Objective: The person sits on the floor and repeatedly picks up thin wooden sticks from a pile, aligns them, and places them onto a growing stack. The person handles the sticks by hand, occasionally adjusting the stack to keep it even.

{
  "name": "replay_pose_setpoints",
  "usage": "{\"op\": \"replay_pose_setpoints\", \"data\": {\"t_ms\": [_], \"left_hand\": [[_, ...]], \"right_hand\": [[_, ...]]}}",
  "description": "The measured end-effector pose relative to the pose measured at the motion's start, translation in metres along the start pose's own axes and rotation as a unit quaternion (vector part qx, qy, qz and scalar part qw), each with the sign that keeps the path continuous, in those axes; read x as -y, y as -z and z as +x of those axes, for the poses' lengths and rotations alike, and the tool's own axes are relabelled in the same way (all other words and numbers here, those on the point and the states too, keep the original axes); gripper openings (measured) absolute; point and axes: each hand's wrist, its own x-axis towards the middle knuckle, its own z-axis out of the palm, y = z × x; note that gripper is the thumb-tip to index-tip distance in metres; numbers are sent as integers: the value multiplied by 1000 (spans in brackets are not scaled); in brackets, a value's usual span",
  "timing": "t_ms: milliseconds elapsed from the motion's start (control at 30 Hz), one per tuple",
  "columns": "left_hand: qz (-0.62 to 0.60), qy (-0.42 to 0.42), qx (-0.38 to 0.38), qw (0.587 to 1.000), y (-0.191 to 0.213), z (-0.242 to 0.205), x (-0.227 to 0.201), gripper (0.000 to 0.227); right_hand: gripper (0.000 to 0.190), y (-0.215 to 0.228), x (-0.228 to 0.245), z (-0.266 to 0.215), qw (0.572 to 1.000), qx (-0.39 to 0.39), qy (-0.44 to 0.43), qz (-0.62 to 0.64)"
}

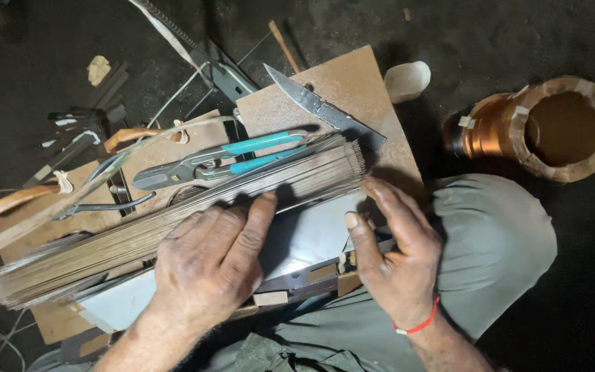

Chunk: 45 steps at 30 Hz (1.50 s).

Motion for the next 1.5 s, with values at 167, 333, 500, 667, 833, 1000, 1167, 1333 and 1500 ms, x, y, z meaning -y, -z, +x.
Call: {"op": "replay_pose_setpoints", "data": {"t_ms": [167,333,500,667,833,1000,1167,1333,1500], "left_hand": [[-40,12,-6,999,0,8,-2,74],[-52,22,3,998,0,10,-2,70],[-66,5,-9,998,-4,12,-1,68],[-91,-4,-6,996,-12,19,-4,67],[-94,-28,-6,995,-18,26,-8,67],[-92,-40,-13,995,-19,35,-13,61],[-77,-45,-11,996,-18,39,-15,61],[-52,-51,-20,997,-20,40,-17,64],[-34,-48,-41,997,-27,38,-19,57]], "right_hand": [[44,-5,-3,-5,998,5,39,-49],[40,-6,-8,-4,1000,-9,1,-3],[34,-3,-7,3,999,4,-35,16],[36,-1,-9,9,998,17,-57,33],[36,-1,-18,9,977,45,-86,189],[40,0,-17,7,965,51,-105,233],[40,-1,-17,8,966,48,-119,224],[42,0,-20,3,972,41,-106,205],[38,-1,-20,-4,962,11,-130,241]]}}
